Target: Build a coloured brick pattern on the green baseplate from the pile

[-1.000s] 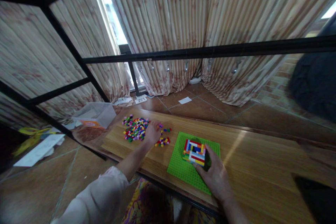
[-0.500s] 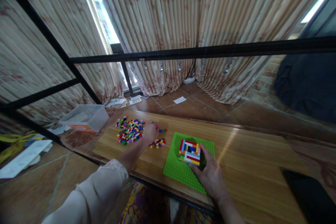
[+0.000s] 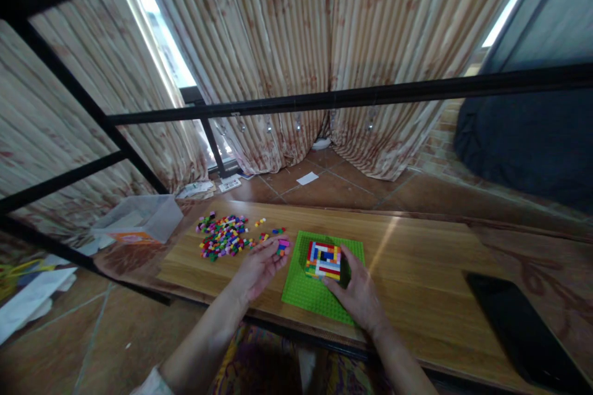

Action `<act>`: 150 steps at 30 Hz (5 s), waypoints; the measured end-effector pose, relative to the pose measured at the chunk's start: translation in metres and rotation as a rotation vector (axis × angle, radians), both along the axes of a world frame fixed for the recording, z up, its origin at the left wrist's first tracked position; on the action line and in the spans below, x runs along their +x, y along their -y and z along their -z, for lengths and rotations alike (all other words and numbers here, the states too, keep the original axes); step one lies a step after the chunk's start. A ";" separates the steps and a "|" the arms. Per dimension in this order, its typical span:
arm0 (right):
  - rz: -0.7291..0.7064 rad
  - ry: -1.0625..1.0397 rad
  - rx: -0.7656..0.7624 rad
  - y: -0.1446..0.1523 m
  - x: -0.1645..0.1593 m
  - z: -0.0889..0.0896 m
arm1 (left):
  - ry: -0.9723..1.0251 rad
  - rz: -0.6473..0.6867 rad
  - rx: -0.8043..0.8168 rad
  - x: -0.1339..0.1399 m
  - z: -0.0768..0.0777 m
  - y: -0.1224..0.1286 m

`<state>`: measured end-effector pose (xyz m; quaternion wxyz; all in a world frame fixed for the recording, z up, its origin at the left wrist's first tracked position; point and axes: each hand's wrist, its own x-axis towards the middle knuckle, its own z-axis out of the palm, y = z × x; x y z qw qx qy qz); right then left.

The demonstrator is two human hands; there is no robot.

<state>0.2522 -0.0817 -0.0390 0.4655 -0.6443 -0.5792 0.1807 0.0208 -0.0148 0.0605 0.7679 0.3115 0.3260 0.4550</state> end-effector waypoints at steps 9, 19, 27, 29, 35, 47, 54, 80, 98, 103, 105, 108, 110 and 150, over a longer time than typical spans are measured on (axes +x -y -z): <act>0.044 -0.380 0.079 0.031 -0.058 -0.082 | -0.284 -0.042 0.213 0.026 -0.022 0.040; -0.035 -0.690 0.056 0.050 -0.079 -0.107 | -0.316 0.089 0.421 0.028 -0.036 0.066; -0.019 -0.724 0.063 0.059 -0.083 -0.101 | -0.356 0.041 0.440 0.031 -0.031 0.075; 0.052 -0.844 0.074 0.058 -0.081 -0.097 | -0.334 0.020 0.375 0.031 -0.028 0.074; 0.095 -1.091 0.031 0.060 -0.063 -0.089 | -0.413 -0.083 0.254 0.009 -0.007 0.057; 0.092 -0.777 0.004 0.053 -0.042 -0.080 | -1.008 -0.300 0.454 -0.069 0.066 0.018; 0.142 -0.296 -0.089 0.039 -0.024 -0.065 | -1.157 -0.323 0.690 -0.067 0.073 0.014; 0.257 -0.150 0.035 -0.027 -0.031 -0.024 | -1.233 -0.303 0.795 -0.066 0.081 0.019; 0.347 -0.791 -0.135 -0.039 -0.042 -0.037 | -1.230 -0.348 0.892 -0.067 0.082 0.019; 0.341 -0.787 -0.148 -0.043 -0.040 -0.031 | -1.220 -0.337 0.855 -0.067 0.082 0.019; 0.324 -0.752 -0.141 -0.044 -0.038 -0.028 | -1.202 -0.332 0.824 -0.068 0.082 0.018; 0.314 -0.718 -0.126 -0.044 -0.035 -0.026 | -1.152 -0.321 0.758 -0.070 0.080 0.017; 0.320 -0.698 -0.104 -0.041 -0.033 -0.028 | -1.096 -0.327 0.702 -0.072 0.079 0.018; 0.326 -1.094 0.032 0.072 -0.050 -0.071 | -0.375 -0.183 0.174 -0.001 0.016 0.082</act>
